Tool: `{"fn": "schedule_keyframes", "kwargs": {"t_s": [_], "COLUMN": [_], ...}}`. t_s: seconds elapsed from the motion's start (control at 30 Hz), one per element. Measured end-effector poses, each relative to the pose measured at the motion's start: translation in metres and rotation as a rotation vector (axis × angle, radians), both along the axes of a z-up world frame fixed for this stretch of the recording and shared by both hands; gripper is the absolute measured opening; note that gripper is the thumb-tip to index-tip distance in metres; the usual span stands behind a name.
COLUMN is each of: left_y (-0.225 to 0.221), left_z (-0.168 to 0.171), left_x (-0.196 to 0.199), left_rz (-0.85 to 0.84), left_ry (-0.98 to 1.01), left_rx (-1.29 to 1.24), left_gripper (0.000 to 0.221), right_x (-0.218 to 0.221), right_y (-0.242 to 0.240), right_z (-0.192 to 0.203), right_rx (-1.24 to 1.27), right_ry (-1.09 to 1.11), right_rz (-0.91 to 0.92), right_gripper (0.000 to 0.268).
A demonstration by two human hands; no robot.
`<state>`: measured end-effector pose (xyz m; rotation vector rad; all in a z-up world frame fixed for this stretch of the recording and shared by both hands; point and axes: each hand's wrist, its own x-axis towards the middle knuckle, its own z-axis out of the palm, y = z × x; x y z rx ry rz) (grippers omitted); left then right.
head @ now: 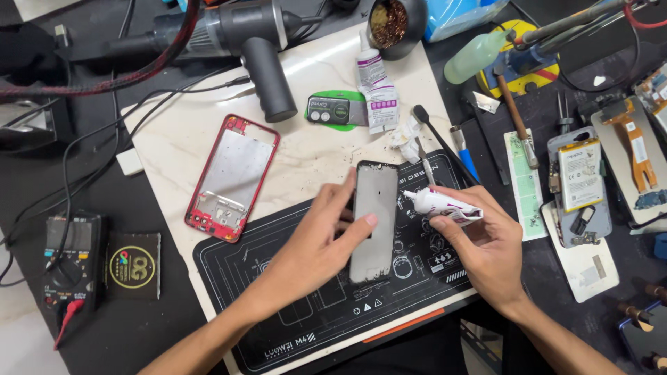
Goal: The person applies adhesive from a tube to the edges of a mobile phone screen assembly and then scrapes off excess material with a small tool.
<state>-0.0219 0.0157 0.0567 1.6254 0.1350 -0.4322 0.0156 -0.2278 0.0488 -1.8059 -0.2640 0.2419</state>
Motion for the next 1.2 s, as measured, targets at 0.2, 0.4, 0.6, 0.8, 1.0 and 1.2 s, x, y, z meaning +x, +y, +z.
{"fn": "schedule_keyframes", "kwargs": {"t_s": [0.2,0.4,0.6,0.8,1.0,1.2], "left_y": [0.021,0.048,0.051,0.047,0.047,0.040], "left_z": [0.011,-0.008,-0.022,-0.025,-0.032,-0.037], "left_x": [-0.014,-0.005,-0.003,-0.007,-0.013,-0.030], "left_rz": [-0.114,-0.234,-0.396,-0.370,-0.347,-0.263], "left_ry": [-0.337,-0.498,-0.721,-0.696,-0.710,-0.799], "left_rx": [0.531,0.621,0.568,0.637,0.606,0.601], "left_gripper": [0.067,0.109,0.154,0.149,0.141,0.124], "right_x": [0.004,0.018,0.022,0.027,0.027,0.029], "right_y": [0.013,0.036,0.055,0.062,0.064,0.064], "right_z": [0.007,0.006,0.005,0.004,0.000,-0.002], "right_rx": [-0.008,-0.246,-0.335,-0.387,-0.416,-0.425], "right_ry": [-0.020,-0.278,-0.473,-0.449,-0.474,-0.564], "right_rz": [0.051,0.020,0.052,0.048,0.065,0.099], "right_gripper": [0.040,0.038,0.035,0.036,0.037,0.037]}}
